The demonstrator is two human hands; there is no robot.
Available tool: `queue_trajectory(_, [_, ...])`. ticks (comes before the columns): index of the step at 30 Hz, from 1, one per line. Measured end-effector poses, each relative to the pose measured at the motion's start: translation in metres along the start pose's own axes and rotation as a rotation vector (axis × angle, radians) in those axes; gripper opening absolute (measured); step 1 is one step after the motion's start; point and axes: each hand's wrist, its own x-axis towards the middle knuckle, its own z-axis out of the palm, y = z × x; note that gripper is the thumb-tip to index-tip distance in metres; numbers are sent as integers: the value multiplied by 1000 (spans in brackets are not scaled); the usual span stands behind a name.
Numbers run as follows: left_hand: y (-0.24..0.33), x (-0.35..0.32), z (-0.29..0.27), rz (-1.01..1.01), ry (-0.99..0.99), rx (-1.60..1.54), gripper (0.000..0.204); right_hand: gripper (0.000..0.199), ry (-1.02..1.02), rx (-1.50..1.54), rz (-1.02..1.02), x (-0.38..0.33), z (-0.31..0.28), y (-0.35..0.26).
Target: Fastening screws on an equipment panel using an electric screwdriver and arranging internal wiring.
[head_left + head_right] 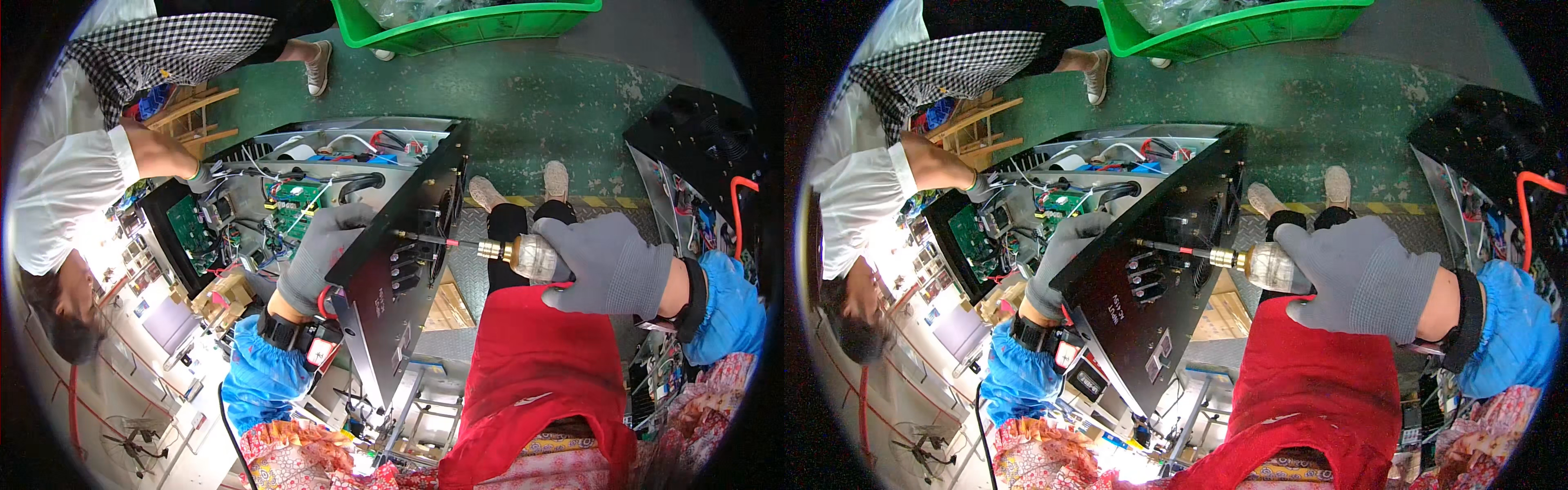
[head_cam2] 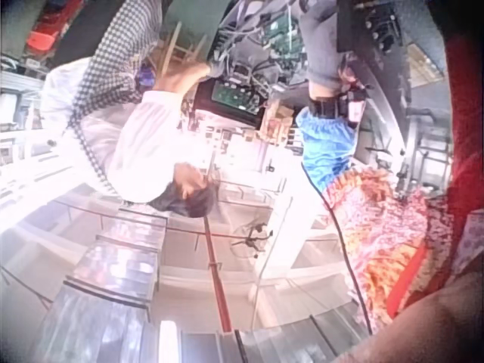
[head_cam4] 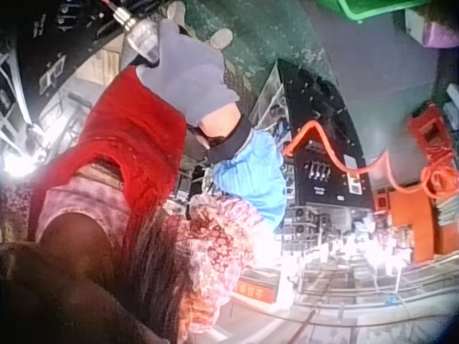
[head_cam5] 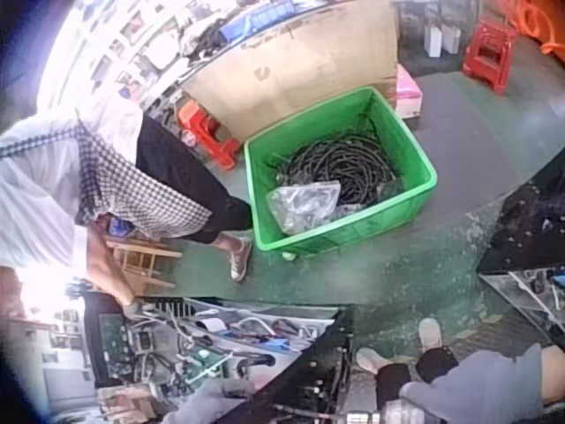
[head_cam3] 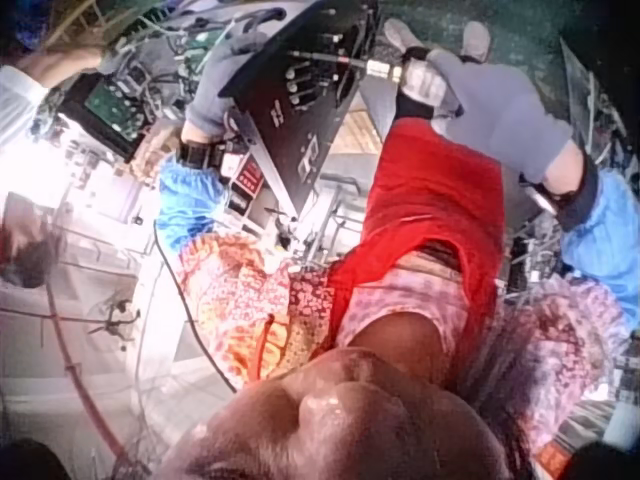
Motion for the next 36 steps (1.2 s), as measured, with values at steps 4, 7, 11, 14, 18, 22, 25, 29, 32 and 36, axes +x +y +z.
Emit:
queue_trajectory(4, [-2,-1,-2,40,-13,9,18,67,-16,7,3,-1,0,-2])
queue_trajectory(7, [-10,2,0,22,20,-12,18,68,-22,2,14,3,4,0])
queue_trajectory(11, [-5,-1,-2,26,-12,-27,17,68,-18,-29,4,2,1,-2])
queue_trajectory(14, [-8,0,-2,-1,-11,-75,18,68,-25,-33,12,2,0,-3])
queue_trajectory(18, [-7,0,-1,14,-3,-71,19,68,16,-21,-7,1,0,-2])
queue_trajectory(22, [-5,-1,0,88,-8,67,19,68,-23,-37,4,1,-4,-3])
queue_trajectory(25, [-7,1,1,51,13,27,18,68,39,-35,-21,2,2,0])
queue_trajectory(29, [-10,0,-3,83,-25,37,16,69,-16,-27,10,2,-2,-4])
queue_trajectory(32, [-6,-1,-2,-4,-23,-44,16,69,-22,-48,17,2,-1,-3])
queue_trajectory(36, [-3,-2,2,61,-10,32,15,70,12,-58,-3,4,3,0])
